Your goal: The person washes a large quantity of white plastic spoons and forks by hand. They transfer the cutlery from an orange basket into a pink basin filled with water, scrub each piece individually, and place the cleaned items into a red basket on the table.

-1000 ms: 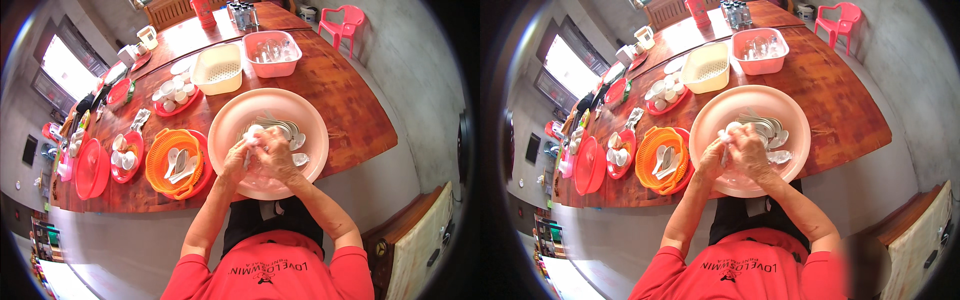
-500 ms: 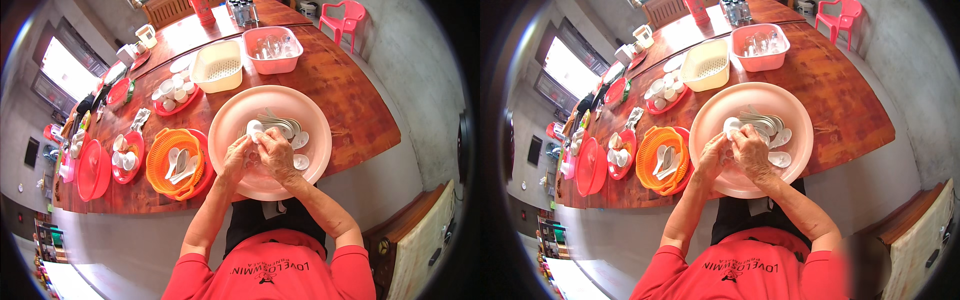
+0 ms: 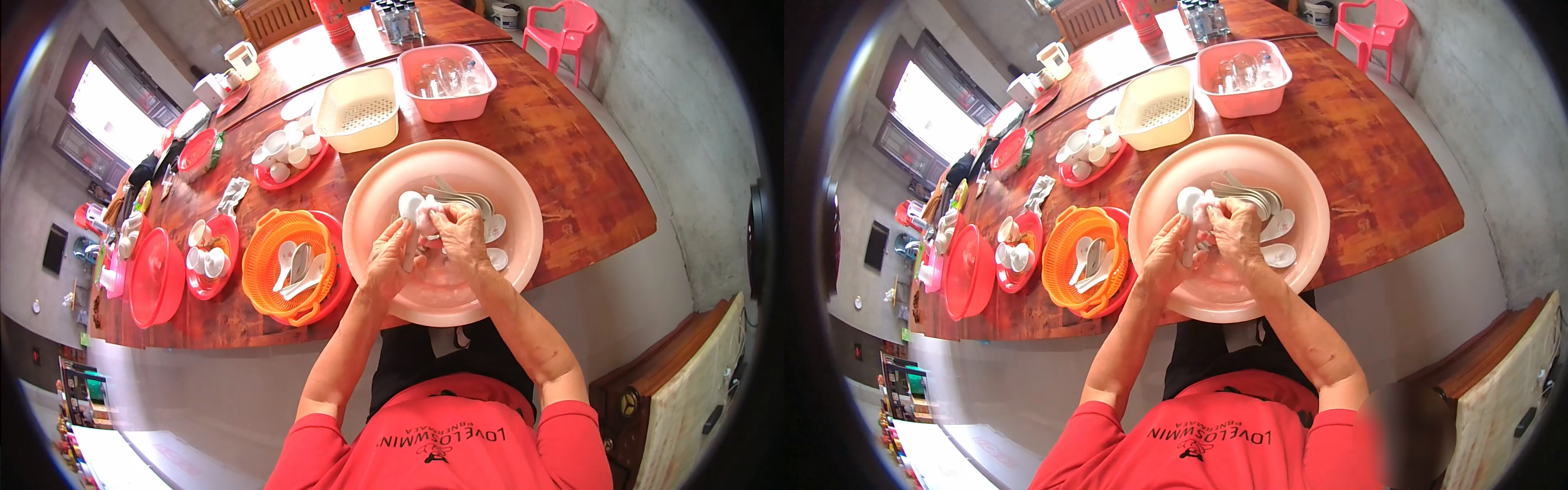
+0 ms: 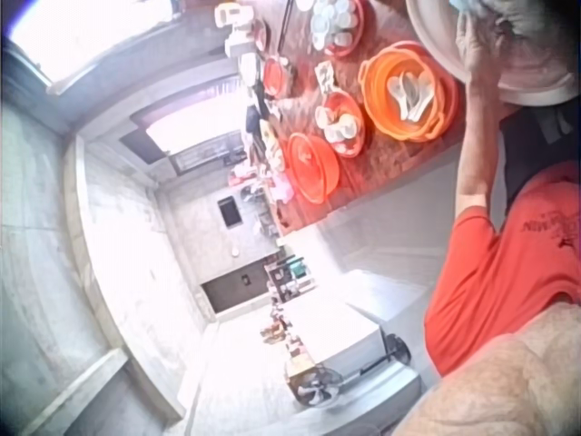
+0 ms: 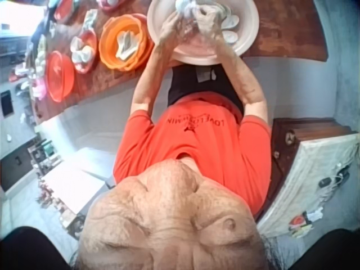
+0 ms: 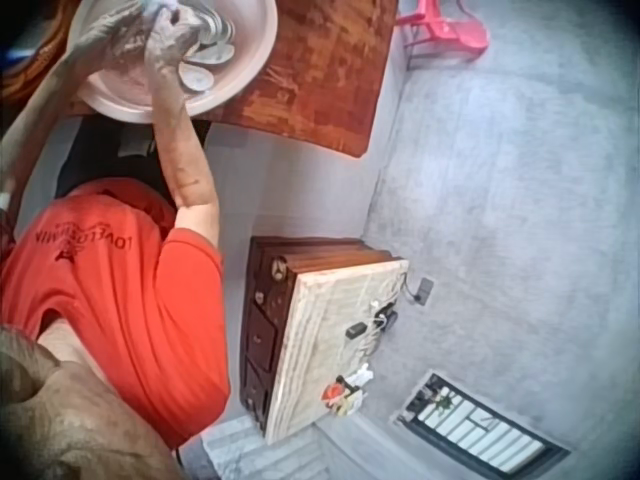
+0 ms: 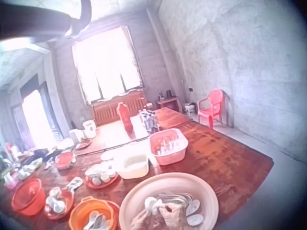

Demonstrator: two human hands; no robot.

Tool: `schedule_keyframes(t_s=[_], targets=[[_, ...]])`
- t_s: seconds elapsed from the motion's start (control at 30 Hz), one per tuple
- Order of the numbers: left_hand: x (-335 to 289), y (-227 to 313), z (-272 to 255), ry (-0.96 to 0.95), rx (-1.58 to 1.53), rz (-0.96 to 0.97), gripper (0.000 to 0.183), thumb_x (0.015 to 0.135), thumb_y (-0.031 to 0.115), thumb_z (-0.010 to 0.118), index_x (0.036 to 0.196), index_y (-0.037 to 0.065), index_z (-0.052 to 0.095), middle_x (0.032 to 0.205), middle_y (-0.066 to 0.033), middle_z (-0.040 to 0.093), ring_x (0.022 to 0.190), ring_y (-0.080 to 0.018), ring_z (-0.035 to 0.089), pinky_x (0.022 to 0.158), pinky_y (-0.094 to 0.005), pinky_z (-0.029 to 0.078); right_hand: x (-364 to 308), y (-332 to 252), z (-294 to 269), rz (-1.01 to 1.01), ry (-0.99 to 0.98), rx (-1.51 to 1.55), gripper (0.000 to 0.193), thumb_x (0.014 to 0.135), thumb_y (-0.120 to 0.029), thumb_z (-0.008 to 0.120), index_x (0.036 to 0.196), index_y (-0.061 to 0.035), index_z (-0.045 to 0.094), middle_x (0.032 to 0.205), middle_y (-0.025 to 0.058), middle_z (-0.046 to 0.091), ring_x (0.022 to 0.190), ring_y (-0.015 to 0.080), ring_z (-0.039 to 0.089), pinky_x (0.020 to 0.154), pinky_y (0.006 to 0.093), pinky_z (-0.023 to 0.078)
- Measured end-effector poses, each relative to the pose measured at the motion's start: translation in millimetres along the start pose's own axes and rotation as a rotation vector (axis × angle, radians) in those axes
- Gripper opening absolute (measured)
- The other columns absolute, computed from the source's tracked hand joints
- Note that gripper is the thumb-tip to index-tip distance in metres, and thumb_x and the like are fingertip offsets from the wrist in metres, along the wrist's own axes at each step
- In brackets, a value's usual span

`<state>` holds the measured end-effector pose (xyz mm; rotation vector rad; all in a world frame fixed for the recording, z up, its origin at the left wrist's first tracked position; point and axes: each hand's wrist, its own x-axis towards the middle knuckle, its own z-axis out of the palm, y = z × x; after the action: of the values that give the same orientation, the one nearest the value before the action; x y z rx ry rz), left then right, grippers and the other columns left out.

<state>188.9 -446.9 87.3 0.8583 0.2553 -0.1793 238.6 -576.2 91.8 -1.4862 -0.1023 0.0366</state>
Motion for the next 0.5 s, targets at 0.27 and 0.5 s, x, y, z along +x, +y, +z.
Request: schedule_keyframes(t_s=[0.27,0.5], targets=[[7.2,-5.0,-1.4,-0.201,-0.143,0.102,0.029,0.093,0.025,0.048,0.119,0.011,0.044,0.115,-0.0084,0.055,0.095,-0.0170,0.057,0.079,-0.0327,0.051,-43.2,4.9,7.4,-0.321,-0.181,-0.440,0.009,0.077,-0.005,0.058,0.083,0.0007,0.061,0.078,0.0144,0.060,0.071,0.0241,0.059,0.065,0.0343,0.046],[5.9,-26.1,-4.1,-0.050,0.752,0.237,0.026,0.089,0.022,0.055,0.110,0.006,0.054,0.099,-0.0061,0.064,0.084,-0.0163,0.061,0.071,-0.0332,0.048,-47.1,23.6,-34.6,-0.366,-0.630,-1.277,0.014,0.075,-0.015,0.056,0.072,-0.0043,0.064,0.072,0.0171,0.062,0.069,0.0336,0.062,0.062,0.0433,0.050]])
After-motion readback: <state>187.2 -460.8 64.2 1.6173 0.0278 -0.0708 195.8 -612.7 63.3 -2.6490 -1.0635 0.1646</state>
